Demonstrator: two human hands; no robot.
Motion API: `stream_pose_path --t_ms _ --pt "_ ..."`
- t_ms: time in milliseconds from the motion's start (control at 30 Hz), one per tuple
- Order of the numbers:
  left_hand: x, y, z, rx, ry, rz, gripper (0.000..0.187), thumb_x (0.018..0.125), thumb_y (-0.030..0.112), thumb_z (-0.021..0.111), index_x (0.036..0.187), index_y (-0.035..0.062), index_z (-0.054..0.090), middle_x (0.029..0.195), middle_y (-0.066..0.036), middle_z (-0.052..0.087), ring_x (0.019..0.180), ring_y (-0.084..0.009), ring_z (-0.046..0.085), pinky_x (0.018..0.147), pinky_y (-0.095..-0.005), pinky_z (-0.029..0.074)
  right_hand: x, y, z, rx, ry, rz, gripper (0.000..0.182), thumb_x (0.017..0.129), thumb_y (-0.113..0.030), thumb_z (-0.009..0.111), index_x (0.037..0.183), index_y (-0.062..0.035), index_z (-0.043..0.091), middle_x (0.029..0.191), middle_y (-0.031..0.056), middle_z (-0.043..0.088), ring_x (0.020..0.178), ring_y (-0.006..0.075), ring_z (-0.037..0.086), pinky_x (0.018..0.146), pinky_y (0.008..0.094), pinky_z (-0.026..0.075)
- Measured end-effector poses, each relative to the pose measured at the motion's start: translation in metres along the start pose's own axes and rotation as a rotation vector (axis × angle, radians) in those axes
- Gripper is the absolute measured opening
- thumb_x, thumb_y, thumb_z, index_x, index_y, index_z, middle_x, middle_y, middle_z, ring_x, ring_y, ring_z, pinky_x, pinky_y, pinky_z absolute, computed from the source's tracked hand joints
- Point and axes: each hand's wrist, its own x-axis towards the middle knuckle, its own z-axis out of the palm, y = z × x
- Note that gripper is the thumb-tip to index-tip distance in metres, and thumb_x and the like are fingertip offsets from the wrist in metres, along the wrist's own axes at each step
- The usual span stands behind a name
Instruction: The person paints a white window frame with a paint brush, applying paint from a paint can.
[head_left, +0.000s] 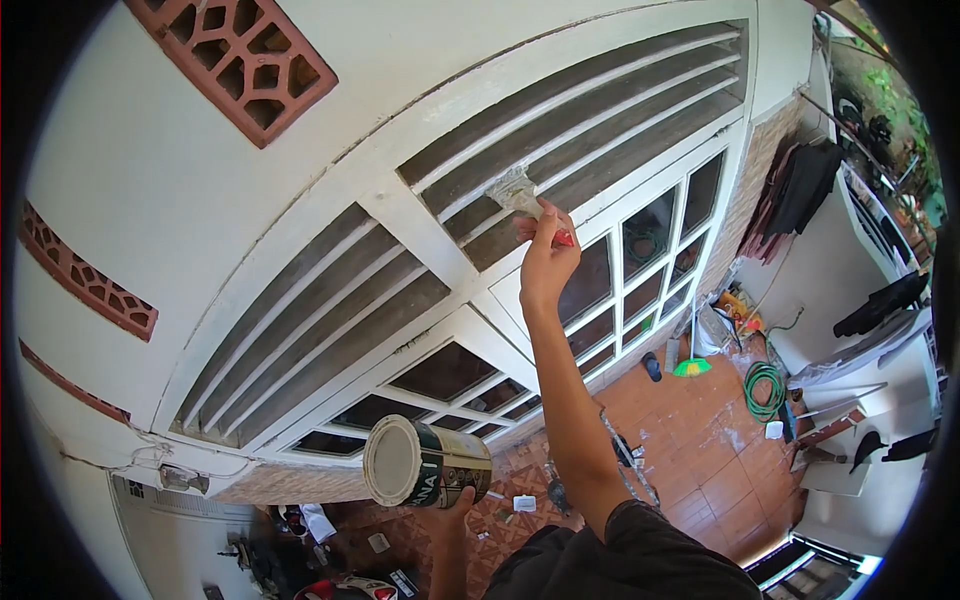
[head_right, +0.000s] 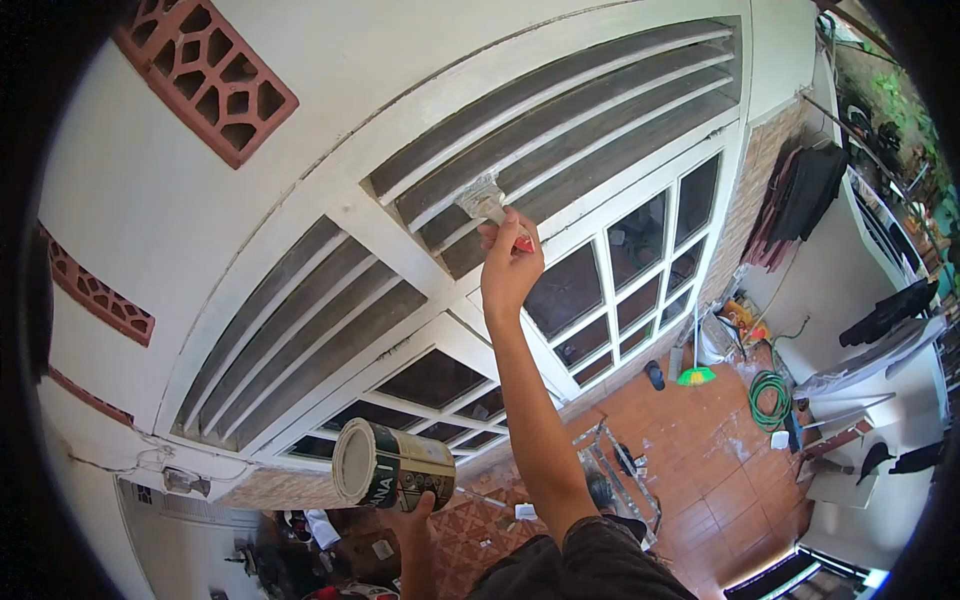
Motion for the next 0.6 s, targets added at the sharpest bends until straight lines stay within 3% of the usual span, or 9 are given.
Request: stream_pose_path --t_ms 133,267,333,433,533,600 --pt "0.004 -0.004 -0.003 -0.033 0.035 -0.006 0.093 0.064 0.001 0.087 0.139 0.0024 0.032 0.128 -0.013 0.05 0.114 -0.0224 0.055 0.097 -0.0344 0.05 0.005 0.022 -0.01 0.245 -0.002 0.13 0.035 0.102 -0.025 0.052 0.113 0.0063 0.062 0.081 0.0137 0.07 0.07 0.0132 0.062 0.068 0.0263 0.05" --pt "0.008 -0.019 -0.019 0.033 0.017 -0.019 0.093 0.064 0.001 0.087 0.139 0.0025 0.032 0.129 -0.013 0.049 0.113 -0.0221 0.055 0.097 -0.0333 0.05 0.002 0.022 -0.026 0.343 0.032 0.249 0.035 0.101 -0.026 0.053 0.113 0.0058 0.062 0.081 0.0149 0.07 0.07 0.0148 0.062 0.068 0.0277 0.05" --pt "0.01 -0.019 -0.019 0.027 0.024 -0.073 0.092 0.064 0.002 0.088 0.139 0.0024 0.033 0.128 -0.012 0.049 0.113 -0.0216 0.055 0.096 -0.0327 0.05 0.001 0.021 -0.031 0.208 0.03 0.124 0.037 0.101 -0.026 0.053 0.114 0.0066 0.062 0.081 0.0152 0.07 0.07 0.0144 0.062 0.068 0.0278 0.05" --pt "0.013 -0.021 -0.012 -0.017 0.076 0.033 0.088 0.064 0.003 0.088 0.136 0.0018 0.037 0.126 -0.012 0.051 0.111 -0.0212 0.056 0.094 -0.0321 0.051 -0.002 0.006 -0.024 0.024 0.085 0.046 0.037 0.102 -0.026 0.051 0.113 0.0075 0.062 0.082 0.0151 0.07 0.072 0.0138 0.062 0.068 0.0266 0.05" --pt "0.019 -0.011 -0.008 0.031 0.021 0.039 0.083 0.064 0.004 0.088 0.133 0.0006 0.042 0.123 -0.011 0.053 0.109 -0.0208 0.057 0.093 -0.0322 0.051 0.01 0.01 -0.014 0.096 0.034 0.028 0.037 0.102 -0.026 0.05 0.113 0.008 0.06 0.083 0.0153 0.07 0.073 0.0144 0.064 0.07 0.0263 0.05" --pt "0.019 -0.013 -0.008 0.022 0.023 0.026 0.086 0.066 0.013 0.09 0.135 0.0011 0.041 0.124 -0.011 0.052 0.112 -0.0221 0.055 0.095 -0.0339 0.049 0.017 0.011 -0.015 0.193 0.017 0.135 0.036 0.102 -0.027 0.052 0.114 0.0067 0.059 0.087 0.0155 0.07 0.076 0.0162 0.065 0.073 0.027 0.052"
